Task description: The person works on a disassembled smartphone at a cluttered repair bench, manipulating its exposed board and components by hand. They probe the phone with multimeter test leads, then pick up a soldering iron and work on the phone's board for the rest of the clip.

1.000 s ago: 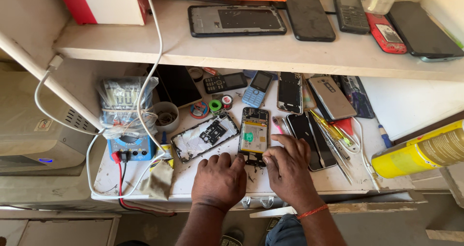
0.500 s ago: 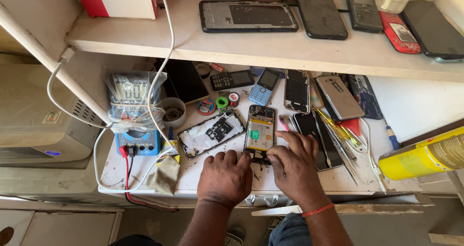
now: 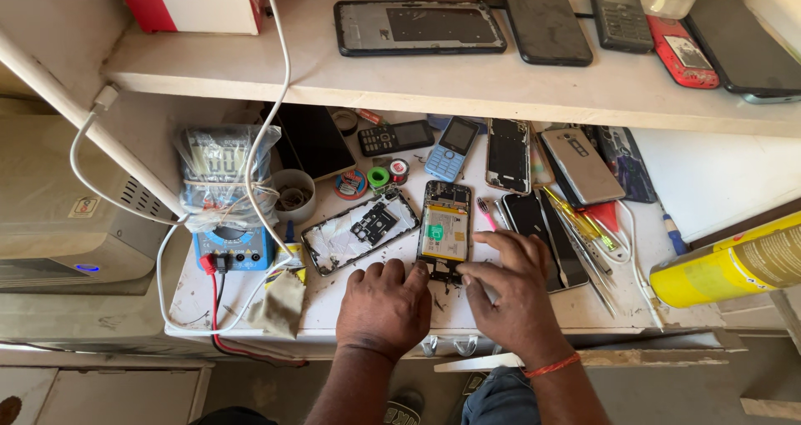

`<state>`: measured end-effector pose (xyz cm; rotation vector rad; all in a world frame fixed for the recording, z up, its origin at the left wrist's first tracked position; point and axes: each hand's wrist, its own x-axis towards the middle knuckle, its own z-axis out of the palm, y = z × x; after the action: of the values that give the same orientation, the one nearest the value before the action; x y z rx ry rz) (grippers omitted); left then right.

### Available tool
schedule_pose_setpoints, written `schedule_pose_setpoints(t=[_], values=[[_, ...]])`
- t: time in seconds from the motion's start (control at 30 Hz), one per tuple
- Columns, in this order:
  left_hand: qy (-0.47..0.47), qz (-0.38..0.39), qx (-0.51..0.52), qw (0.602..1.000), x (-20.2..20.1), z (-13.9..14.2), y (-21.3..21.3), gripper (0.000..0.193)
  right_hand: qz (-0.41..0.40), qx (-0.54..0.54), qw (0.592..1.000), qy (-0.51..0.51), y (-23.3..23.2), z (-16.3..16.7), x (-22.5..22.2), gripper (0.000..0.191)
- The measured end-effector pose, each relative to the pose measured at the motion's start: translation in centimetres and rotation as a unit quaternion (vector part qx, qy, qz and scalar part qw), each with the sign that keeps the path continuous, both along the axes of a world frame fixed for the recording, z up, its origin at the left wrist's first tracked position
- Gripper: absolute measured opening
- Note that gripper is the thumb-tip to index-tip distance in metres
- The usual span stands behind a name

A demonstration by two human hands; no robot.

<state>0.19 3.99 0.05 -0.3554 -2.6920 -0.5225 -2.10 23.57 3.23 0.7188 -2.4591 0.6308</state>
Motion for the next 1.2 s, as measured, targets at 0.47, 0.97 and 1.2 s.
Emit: schedule_pose_setpoints(t=[0.47, 0.97, 1.2], values=[[-0.023, 0.004, -0.011, 1.0, -0.01, 0.07, 0.2, 0.032, -0.004, -0.005, 1.0, -0.019, 0.59, -0.29, -0.14, 0.025], [-0.015, 0.003, -0.012, 1.0, -0.03, 0.18, 0.18, 0.03, 0.003, 0.005, 1.0, -0.02, 0.55, 0.05, 0.0, 0.023], [-0.01, 0.004, -0.008, 1.0, -0.12, 0.22, 0.21, 0.029, -0.004, -0.073, 0.997, 0.005, 0.75, 0.47, -0.2, 0.021]])
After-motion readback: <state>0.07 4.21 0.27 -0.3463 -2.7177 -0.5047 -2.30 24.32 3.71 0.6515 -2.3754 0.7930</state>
